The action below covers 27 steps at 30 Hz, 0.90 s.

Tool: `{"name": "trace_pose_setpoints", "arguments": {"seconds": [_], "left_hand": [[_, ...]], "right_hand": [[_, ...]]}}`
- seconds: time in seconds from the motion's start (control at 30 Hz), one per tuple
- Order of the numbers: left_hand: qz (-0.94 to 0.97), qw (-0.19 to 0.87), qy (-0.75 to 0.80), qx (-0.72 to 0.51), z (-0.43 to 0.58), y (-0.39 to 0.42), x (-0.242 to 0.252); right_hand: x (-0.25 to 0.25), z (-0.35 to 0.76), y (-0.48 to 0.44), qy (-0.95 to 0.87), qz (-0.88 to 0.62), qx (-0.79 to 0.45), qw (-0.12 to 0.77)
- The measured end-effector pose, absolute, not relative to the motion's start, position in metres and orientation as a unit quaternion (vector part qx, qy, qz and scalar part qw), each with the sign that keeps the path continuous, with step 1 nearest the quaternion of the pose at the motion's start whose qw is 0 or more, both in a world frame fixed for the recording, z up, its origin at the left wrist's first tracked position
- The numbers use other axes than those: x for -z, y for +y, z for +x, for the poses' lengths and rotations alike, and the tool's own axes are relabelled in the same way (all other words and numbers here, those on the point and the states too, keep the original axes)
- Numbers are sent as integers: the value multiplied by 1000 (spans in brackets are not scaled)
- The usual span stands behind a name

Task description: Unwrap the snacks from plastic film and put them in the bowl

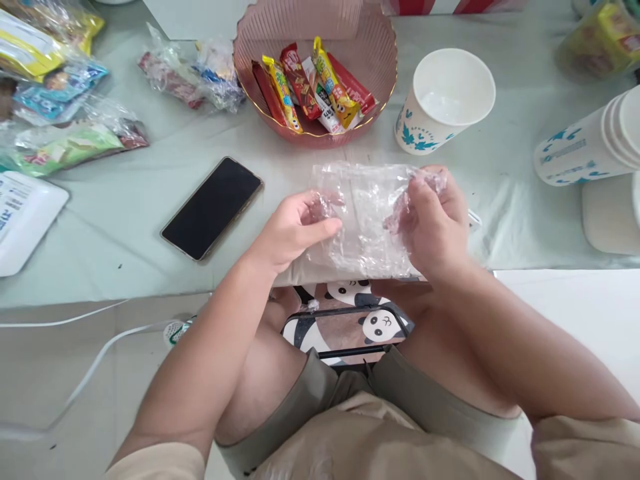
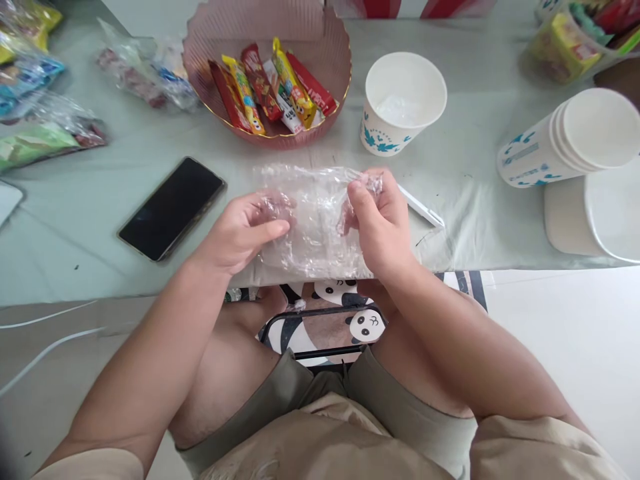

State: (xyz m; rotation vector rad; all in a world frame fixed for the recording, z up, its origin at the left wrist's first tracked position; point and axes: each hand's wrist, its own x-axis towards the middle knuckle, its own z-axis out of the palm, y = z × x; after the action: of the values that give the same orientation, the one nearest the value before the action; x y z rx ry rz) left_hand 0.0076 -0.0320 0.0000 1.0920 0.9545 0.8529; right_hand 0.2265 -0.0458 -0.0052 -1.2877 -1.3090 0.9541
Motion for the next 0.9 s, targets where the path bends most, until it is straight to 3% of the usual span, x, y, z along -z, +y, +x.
{"name": "trace_pose_setpoints", "arguments": {"seconds": [0.23, 0.57, 0.77, 0.9], "left_hand": [[396, 680, 436, -438, 13, -26, 0], [410, 721, 428, -358, 4, -27, -6], [338, 765, 422, -350, 0, -25, -15], [314, 771, 417, -366, -4, -20, -19]], "right_hand": [[0, 224, -45, -494, -488, -569, 440], [-9, 235, -38, -494, -472, -629, 371], [-9, 236, -42, -481, -473, -583, 454], [-12, 241, -47, -534, -493, -506, 464]]}}
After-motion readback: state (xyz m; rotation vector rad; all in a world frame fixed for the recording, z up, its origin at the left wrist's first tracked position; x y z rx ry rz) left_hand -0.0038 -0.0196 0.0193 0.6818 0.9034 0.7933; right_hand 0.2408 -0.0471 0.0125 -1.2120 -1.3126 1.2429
